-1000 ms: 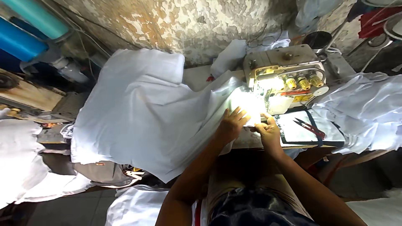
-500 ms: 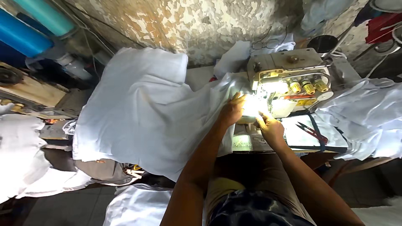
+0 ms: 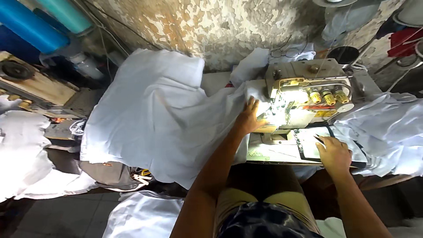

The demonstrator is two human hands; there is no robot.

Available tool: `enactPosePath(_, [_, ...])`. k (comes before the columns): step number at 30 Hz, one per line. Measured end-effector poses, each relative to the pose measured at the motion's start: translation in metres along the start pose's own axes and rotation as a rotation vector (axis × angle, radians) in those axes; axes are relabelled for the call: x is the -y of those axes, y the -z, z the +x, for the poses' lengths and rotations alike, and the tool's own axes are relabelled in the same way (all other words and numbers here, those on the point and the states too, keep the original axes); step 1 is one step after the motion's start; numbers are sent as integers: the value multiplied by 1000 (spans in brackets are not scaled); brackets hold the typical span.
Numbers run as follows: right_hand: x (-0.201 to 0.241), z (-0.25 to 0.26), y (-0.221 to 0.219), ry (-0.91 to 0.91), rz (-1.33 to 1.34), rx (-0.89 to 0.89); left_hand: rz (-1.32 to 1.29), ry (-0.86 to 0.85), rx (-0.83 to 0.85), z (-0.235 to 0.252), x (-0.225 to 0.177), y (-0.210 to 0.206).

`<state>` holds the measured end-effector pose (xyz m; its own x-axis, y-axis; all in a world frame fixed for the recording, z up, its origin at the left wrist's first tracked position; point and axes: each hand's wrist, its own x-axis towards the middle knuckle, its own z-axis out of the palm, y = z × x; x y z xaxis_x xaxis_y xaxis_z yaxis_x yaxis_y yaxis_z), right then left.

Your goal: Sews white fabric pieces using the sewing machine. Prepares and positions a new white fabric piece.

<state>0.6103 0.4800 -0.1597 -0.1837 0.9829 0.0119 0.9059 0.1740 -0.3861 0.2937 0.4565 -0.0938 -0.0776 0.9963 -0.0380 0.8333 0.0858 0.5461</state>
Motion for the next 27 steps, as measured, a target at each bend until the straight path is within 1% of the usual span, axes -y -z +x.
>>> enactPosePath(3, [-8, -1, -10, 50, -15, -116, 50, 74, 63, -13, -9, 3])
enactPosePath(6, [-12, 0, -15, 74, -27, -196, 65, 82, 75, -24, -9, 1])
enactPosePath(8, [-11, 4, -12, 32, -35, -220, 72, 101, 105, -32, -10, 1])
enactPosePath(9, [-8, 4, -8, -18, -38, -206, 68, 103, 110, -36, -9, 0])
enactPosePath(11, [2, 2, 0, -76, -6, -216, 57, 88, 89, -46, -7, 1])
enactPosePath(12, [10, -1, 4, -75, 48, -220, 53, 75, 65, -52, -7, 3])
enactPosePath(13, [20, -5, 9, -55, 131, -213, 44, 62, 31, -58, -8, 5])
enactPosePath(15, [39, -8, 18, 38, 287, -165, -11, 21, -91, -69, -10, 8])
enactPosePath(17, [63, -7, 27, 159, 317, -104, -66, 7, -163, -77, -15, 11])
enactPosePath(20, [102, -1, 38, 311, 225, -25, -62, -26, -213, -90, -26, 14])
enactPosePath(23, [140, 10, 42, 346, 63, 30, -30, -79, -263, -97, -31, 9])
enactPosePath(25, [154, 19, 36, 386, 12, 11, -27, -85, -267, -99, -34, 6])
enactPosePath(27, [161, 26, 27, 442, 36, -33, -36, -70, -244, -100, -35, 4])
